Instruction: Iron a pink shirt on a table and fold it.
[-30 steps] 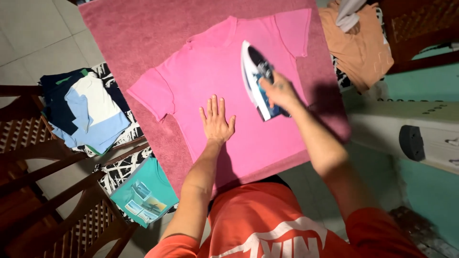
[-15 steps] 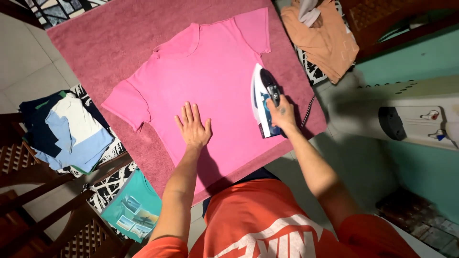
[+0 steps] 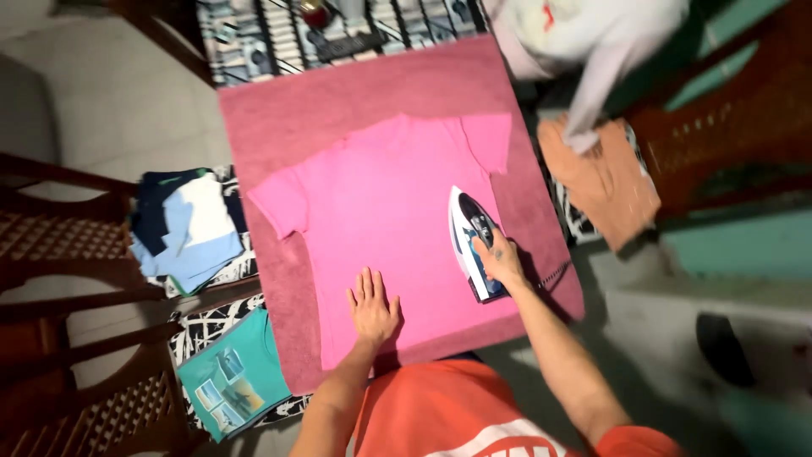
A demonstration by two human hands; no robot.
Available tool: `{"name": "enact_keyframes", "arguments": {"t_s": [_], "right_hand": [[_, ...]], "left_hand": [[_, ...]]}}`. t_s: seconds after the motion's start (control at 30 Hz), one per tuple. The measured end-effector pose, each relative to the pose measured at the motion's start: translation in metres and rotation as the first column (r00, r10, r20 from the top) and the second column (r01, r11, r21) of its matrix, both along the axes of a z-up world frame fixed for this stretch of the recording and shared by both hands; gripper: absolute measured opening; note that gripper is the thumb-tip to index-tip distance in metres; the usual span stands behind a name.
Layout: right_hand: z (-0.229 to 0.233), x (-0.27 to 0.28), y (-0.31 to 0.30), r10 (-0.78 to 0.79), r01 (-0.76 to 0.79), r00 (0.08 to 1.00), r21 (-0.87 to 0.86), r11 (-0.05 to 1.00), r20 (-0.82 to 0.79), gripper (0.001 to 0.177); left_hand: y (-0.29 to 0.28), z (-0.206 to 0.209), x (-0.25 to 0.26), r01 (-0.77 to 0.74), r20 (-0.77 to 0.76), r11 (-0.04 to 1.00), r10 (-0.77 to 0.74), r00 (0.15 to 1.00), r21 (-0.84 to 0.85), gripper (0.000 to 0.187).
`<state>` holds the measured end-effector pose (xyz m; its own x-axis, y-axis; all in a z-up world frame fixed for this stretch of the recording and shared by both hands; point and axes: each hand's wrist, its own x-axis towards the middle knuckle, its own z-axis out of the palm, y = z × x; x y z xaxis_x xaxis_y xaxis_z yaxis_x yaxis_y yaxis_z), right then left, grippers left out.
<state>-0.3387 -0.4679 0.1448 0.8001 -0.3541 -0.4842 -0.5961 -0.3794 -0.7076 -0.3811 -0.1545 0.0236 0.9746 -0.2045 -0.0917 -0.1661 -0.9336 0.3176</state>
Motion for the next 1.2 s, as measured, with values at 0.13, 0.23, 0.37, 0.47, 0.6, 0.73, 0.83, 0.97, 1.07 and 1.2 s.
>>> {"name": "enact_keyframes", "arguments": {"t_s": [0.13,0.23,0.37,0.47,0.6,0.73,0.83,0.97,1.07,1.2], "right_hand": [[-0.013,0.019,-0.014,-0.107,0.108,0.994,-0.029,0.994,0.008,0.045],[-0.026,0.028,-0.03,-0.205,0.205,0.974,0.012,0.979,0.101,0.045],[-0.032,0.021,-0.039,-0.187,0.182,0.978,0.062,0.981,0.097,0.039],[-0.037,-0.005,-0.046,-0.133,0.121,0.99,0.202,0.972,0.046,0.033],[-0.036,-0.041,-0.047,0.142,-0.146,0.989,0.305,0.941,0.035,0.028],[-0.022,-0.072,-0.045,0.262,-0.228,0.963,0.339,0.913,-0.056,0.029],[-0.001,-0.1,-0.032,0.282,-0.226,0.952,0.347,0.91,-0.121,0.042],[-0.031,-0.116,-0.038,0.302,-0.248,0.945,0.33,0.911,-0.123,0.051],[-0.042,-0.113,-0.045,0.371,-0.353,0.927,0.211,0.912,-0.052,0.049],[-0.053,-0.102,-0.053,0.521,-0.51,0.844,-0.11,0.853,0.127,0.041]], "left_hand": [[-0.002,0.014,-0.011,-0.033,-0.151,0.998,0.042,0.988,0.061,0.083],[0.0,0.031,-0.023,-0.067,-0.271,0.992,0.093,0.958,0.105,0.086],[0.012,0.04,-0.048,-0.108,-0.363,0.986,0.148,0.92,0.129,0.087],[0.025,0.033,-0.075,-0.101,-0.388,0.984,0.151,0.909,0.146,0.088],[0.047,0.033,-0.086,-0.047,-0.292,0.989,0.086,0.952,0.139,0.089],[0.064,0.045,-0.084,0.061,-0.334,0.987,-0.008,0.943,0.15,0.09],[0.071,0.04,-0.081,0.096,-0.278,0.99,-0.063,0.958,0.107,0.09],[0.073,0.025,-0.09,0.118,-0.293,0.988,-0.085,0.952,0.097,0.092],[0.064,0.025,-0.078,0.067,-0.258,0.994,-0.044,0.965,0.082,0.087],[0.056,0.019,-0.086,-0.011,-0.268,0.984,0.06,0.962,0.18,0.087]]}}
